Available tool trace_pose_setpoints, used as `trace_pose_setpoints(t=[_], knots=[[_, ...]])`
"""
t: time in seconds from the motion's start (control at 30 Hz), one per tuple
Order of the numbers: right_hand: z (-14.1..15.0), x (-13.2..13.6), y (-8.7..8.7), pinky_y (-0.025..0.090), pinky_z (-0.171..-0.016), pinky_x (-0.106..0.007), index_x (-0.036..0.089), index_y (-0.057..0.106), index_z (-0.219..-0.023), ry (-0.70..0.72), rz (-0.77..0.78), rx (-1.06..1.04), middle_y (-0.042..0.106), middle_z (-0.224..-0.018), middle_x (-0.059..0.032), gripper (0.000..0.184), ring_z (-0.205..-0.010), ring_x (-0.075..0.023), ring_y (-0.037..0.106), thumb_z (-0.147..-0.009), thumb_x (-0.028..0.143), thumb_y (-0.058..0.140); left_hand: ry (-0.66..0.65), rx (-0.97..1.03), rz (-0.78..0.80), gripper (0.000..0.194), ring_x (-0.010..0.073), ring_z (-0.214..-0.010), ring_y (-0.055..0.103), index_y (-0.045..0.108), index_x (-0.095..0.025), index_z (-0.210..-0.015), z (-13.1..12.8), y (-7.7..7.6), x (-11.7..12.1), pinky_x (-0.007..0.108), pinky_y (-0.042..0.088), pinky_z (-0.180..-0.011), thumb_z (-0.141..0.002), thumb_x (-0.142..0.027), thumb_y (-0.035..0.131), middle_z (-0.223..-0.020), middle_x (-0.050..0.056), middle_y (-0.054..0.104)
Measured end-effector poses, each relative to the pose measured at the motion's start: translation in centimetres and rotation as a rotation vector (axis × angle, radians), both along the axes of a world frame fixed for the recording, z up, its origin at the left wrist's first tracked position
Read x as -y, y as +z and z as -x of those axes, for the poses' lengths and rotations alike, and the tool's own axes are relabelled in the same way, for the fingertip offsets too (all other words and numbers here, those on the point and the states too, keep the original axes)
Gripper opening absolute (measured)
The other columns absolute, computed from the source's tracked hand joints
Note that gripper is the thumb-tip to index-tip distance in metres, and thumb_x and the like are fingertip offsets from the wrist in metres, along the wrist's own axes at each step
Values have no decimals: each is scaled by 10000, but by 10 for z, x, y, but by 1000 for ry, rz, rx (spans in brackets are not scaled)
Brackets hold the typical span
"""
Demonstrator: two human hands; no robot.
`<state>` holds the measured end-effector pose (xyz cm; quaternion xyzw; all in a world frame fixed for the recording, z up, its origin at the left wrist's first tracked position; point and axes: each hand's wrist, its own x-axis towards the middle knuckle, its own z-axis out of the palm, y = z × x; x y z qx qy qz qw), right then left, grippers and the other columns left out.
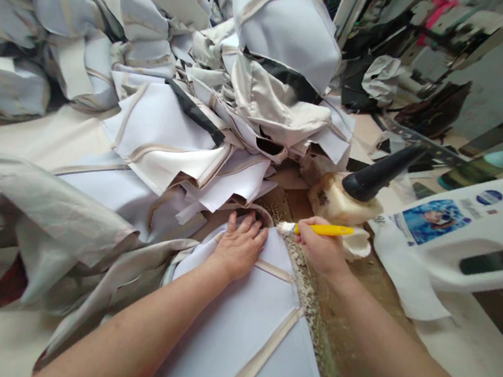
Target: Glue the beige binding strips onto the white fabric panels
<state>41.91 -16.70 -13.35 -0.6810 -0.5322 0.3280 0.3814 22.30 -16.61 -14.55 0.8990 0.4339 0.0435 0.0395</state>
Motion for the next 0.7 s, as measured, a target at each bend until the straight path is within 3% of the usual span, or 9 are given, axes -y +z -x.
trace_pose_setpoints(t=[0.1, 0.3, 0.37, 0.43, 0.6, 0.7], knots=[[4, 1, -3, 438, -552, -253, 202, 555, -684, 9, 53, -61, 581, -555, 24, 136, -546, -144, 563, -723, 315, 491, 1, 5, -5, 357, 272, -1327, 237, 483, -256, -1239, 0, 2, 0, 610, 73, -1051, -898, -293, 385, -1318, 58, 486], [-5, 59, 7, 385, -461, -251, 218, 498, -542, 16, 264, -48, 506, -423, 38, 142, -435, -140, 498, -660, 297, 485, -19, 23, -4, 328, 274, -1322, 254, 506, -261, -1204, 2, 9, 0, 616, 75, -1047, -900, -293, 389, -1304, 50, 505], [-9, 66, 10, 376, -449, -253, 221, 487, -522, 19, 281, -24, 491, -408, 40, 146, -419, -141, 492, -653, 285, 486, -36, 27, -11, 307, 274, -1324, 253, 525, -258, -1176, 2, 11, 1, 621, 64, -1047, -903, -292, 388, -1309, 47, 503], [-9, 55, 8, 380, -455, -254, 220, 495, -519, 18, 226, -19, 494, -417, 39, 147, -433, -144, 506, -658, 266, 488, -44, 26, -16, 280, 275, -1324, 258, 551, -258, -1133, 3, 13, 2, 625, 55, -1046, -901, -289, 396, -1302, 44, 510], [8, -3, -9, 444, -558, -265, 216, 540, -645, -65, 34, -80, 580, -546, 21, 122, -557, -158, 579, -723, 290, 483, -45, 9, 7, 247, 289, -1294, 314, 586, -246, -1076, 3, 16, 4, 622, 51, -1050, -876, -295, 449, -1271, 61, 531], [13, 0, -11, 440, -550, -266, 218, 519, -619, -77, 38, -78, 564, -519, 20, 123, -532, -156, 565, -719, 280, 482, -31, 15, 10, 245, 292, -1299, 305, 591, -248, -1070, 3, 17, 3, 620, 34, -1053, -873, -292, 453, -1276, 64, 528]])
